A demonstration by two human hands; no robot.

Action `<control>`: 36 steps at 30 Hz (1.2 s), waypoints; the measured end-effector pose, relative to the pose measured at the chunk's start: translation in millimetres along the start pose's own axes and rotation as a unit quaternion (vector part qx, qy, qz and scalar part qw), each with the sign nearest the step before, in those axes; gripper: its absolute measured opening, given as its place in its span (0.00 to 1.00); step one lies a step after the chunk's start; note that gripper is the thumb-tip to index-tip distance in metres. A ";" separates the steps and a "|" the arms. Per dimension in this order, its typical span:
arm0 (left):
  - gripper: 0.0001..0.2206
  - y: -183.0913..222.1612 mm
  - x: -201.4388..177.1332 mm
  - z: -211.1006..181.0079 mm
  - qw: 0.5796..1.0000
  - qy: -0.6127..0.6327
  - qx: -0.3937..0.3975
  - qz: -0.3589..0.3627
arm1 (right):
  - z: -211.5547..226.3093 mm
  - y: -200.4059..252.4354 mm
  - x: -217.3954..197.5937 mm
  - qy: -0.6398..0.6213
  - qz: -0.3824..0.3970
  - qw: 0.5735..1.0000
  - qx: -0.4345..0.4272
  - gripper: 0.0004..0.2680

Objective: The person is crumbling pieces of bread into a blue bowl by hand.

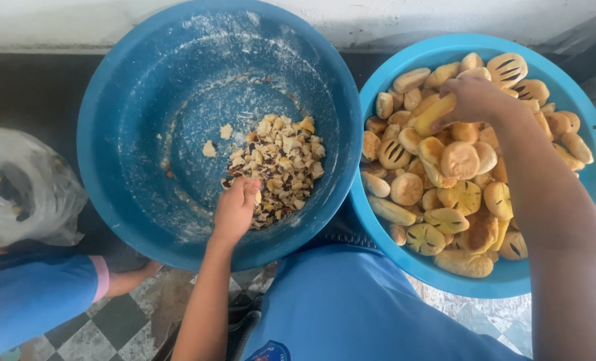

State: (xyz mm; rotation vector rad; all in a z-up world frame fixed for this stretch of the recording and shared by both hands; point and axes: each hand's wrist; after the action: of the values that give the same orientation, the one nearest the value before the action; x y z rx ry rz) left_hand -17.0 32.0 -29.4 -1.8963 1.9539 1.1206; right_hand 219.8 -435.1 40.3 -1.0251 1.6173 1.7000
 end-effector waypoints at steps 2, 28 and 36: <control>0.25 0.5 4.1 4.0 1.000 -0.023 0.005 -0.016 | 11.9 17.7 -9.0 -0.034 -0.008 0.999 0.004 0.33; 0.08 -69.3 63.3 -9.6 0.619 0.687 0.047 0.377 | 282.0 16.2 88.0 -0.373 -0.476 0.583 -0.543 0.09; 0.07 0.3 21.8 -53.2 0.846 0.499 0.137 0.130 | 291.1 23.4 58.8 -0.786 -0.171 0.573 -0.156 0.10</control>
State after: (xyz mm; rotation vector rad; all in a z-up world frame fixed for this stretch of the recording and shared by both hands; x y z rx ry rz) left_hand -1.9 -18.2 -5.7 -2.3009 2.7031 -0.2808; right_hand 127.5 -155.2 -3.7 0.2961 -0.0978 1.5917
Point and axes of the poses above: each hand's wrist, its own y-axis away from the middle knuckle, its own x-axis out of the palm, z = x × y, and after that the axes turned 3 degrees about y, right-handed
